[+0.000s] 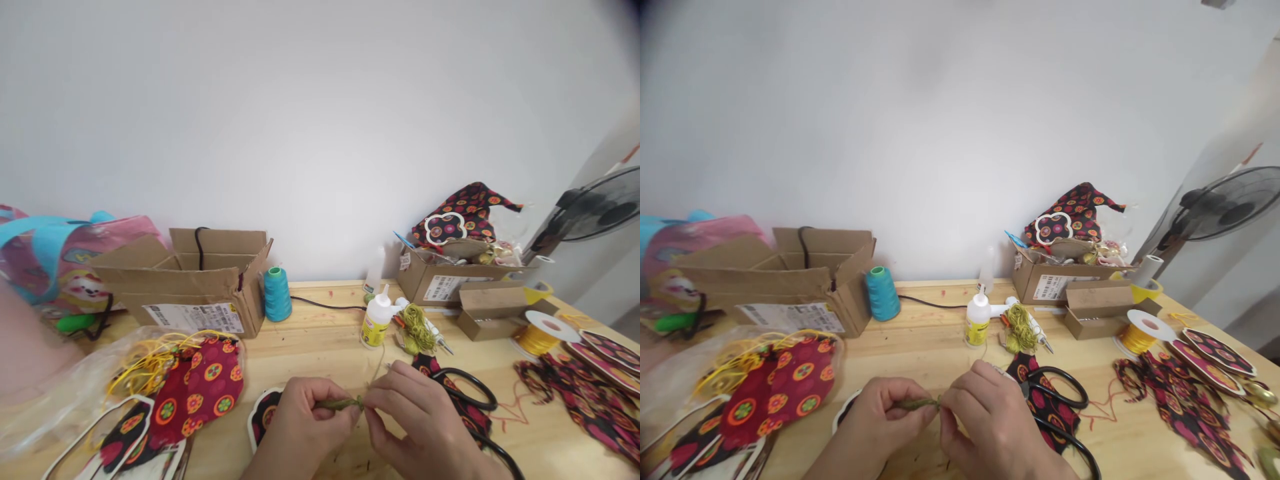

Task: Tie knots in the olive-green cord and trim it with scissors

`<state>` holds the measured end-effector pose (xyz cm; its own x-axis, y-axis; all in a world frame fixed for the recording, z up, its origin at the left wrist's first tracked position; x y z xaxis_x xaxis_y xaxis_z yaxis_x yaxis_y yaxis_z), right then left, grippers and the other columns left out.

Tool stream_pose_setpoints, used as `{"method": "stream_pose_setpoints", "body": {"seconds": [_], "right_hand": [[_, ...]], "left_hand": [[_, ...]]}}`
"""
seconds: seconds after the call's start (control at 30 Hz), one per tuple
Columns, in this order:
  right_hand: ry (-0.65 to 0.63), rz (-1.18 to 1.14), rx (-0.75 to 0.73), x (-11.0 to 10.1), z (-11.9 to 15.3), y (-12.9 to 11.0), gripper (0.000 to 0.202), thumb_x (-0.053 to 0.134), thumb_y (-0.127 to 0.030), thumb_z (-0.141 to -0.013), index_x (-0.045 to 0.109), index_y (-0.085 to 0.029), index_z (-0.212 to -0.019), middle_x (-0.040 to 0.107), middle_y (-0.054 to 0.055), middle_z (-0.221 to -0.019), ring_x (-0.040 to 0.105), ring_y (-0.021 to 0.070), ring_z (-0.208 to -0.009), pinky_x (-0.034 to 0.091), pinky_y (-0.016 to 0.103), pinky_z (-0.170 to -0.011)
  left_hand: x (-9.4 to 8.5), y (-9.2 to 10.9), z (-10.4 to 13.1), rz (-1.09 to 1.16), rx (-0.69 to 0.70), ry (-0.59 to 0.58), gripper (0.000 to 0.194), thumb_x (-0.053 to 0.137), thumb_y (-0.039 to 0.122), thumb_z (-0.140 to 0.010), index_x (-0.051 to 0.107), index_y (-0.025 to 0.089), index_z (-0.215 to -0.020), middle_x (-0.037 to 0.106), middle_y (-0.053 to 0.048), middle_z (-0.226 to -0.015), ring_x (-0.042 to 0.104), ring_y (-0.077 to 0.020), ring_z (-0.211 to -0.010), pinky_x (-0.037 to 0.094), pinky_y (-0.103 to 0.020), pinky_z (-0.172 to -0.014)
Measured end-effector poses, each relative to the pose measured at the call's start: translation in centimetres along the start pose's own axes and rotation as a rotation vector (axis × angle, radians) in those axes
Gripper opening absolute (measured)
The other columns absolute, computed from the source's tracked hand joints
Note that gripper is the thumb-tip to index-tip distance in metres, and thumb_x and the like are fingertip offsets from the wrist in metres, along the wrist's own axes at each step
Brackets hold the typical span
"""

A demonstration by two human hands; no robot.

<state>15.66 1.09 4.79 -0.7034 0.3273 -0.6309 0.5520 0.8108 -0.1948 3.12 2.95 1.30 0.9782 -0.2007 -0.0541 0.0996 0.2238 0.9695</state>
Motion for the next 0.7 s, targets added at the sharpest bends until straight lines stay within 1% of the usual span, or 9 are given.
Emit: {"method": "stream_pose_setpoints", "body": {"seconds": [0.13,0.23,0.4,0.47,0.53,0.57,0.63,0.7], "right_hand": [[0.003,-0.01,0.004,0.1,0.1,0.2,0.015,0.05,-0.001,-0.068,0.056,-0.014,-0.064,0.057,0.003,-0.053,0.046,0.0123,-0.05,0.041,0.025,-0.048],[0.012,0.011,-0.002,0.0,0.1,0.1,0.015,0.051,-0.001,-0.068,0.057,-0.014,-0.064,0.057,0.003,-0.053,0.047,0.0125,-0.05,0.042,0.026,-0.05],[0.017,0.024,-0.023,-0.1,0.0,-0.3,0.015,0.052,0.0,-0.067,0.058,-0.013,-0.065,0.058,0.003,-0.053,0.047,0.0129,-0.05,0.042,0.027,-0.051],[0.019,0.01,-0.021,-0.1,0.0,-0.3,0.015,0.052,0.0,-0.067,0.058,-0.013,-0.066,0.058,0.003,-0.054,0.047,0.0128,-0.05,0.041,0.026,-0.05],[0.032,-0.05,0.017,-0.4,-0.2,-0.1,0.015,0.052,-0.001,-0.068,0.058,-0.014,-0.066,0.058,0.003,-0.054,0.047,0.0125,-0.05,0.04,0.025,-0.048],[0.038,-0.101,0.059,-0.5,-0.3,0.2,0.015,0.052,-0.001,-0.068,0.059,-0.015,-0.067,0.059,0.002,-0.056,0.048,0.0124,-0.051,0.04,0.024,-0.049],[0.029,-0.225,0.174,-0.8,-0.5,1.0,0.016,0.052,-0.003,-0.07,0.06,-0.016,-0.072,0.06,0.002,-0.06,0.051,0.0127,-0.056,0.042,0.024,-0.053],[-0.004,-0.323,0.275,-1.1,-0.6,1.7,0.019,0.05,-0.003,-0.072,0.061,-0.017,-0.079,0.062,0.003,-0.068,0.055,0.0136,-0.064,0.044,0.025,-0.059]], "left_hand": [[0.0,-0.1,0.1,0.012,0.019,-0.022,0.015,0.062,0.026,-0.056,0.062,0.011,-0.055,0.053,0.002,-0.051,0.042,-0.0091,-0.048,0.031,-0.02,-0.048],[0.0,-0.2,0.1,0.029,0.039,-0.006,0.015,0.063,0.026,-0.055,0.061,0.011,-0.053,0.051,0.003,-0.05,0.042,-0.0086,-0.048,0.033,-0.019,-0.048],[0.0,-0.1,-0.1,-0.017,0.028,-0.03,0.016,0.063,0.027,-0.055,0.063,0.011,-0.054,0.052,0.002,-0.05,0.043,-0.0098,-0.049,0.034,-0.02,-0.048],[0.1,-0.1,-0.2,-0.026,0.033,-0.042,0.017,0.061,0.027,-0.055,0.064,0.011,-0.052,0.049,0.002,-0.048,0.041,-0.0097,-0.048,0.032,-0.02,-0.047],[0.1,0.0,-0.2,-0.012,0.061,-0.047,0.017,0.06,0.026,-0.056,0.065,0.011,-0.051,0.045,0.003,-0.046,0.037,-0.0091,-0.047,0.029,-0.02,-0.045],[0.1,0.1,-0.1,0.0,0.075,-0.035,0.017,0.06,0.026,-0.056,0.066,0.011,-0.05,0.042,0.003,-0.045,0.034,-0.0084,-0.046,0.027,-0.02,-0.044],[0.0,0.1,0.1,0.015,0.088,0.004,0.017,0.06,0.025,-0.056,0.068,0.011,-0.05,0.039,0.004,-0.043,0.028,-0.0073,-0.044,0.024,-0.02,-0.042],[-0.2,0.1,0.2,0.007,0.095,0.044,0.016,0.06,0.024,-0.054,0.069,0.012,-0.051,0.039,0.004,-0.043,0.027,-0.0071,-0.044,0.022,-0.021,-0.042]]}}
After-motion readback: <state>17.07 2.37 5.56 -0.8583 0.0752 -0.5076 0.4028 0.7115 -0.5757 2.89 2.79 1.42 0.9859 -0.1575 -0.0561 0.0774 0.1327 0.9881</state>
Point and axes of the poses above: each hand's wrist, its own z-axis away from the middle knuckle, its own x-axis out of the palm, y = z × x, the point moved 4 cm from there along -z, towards the middle knuckle
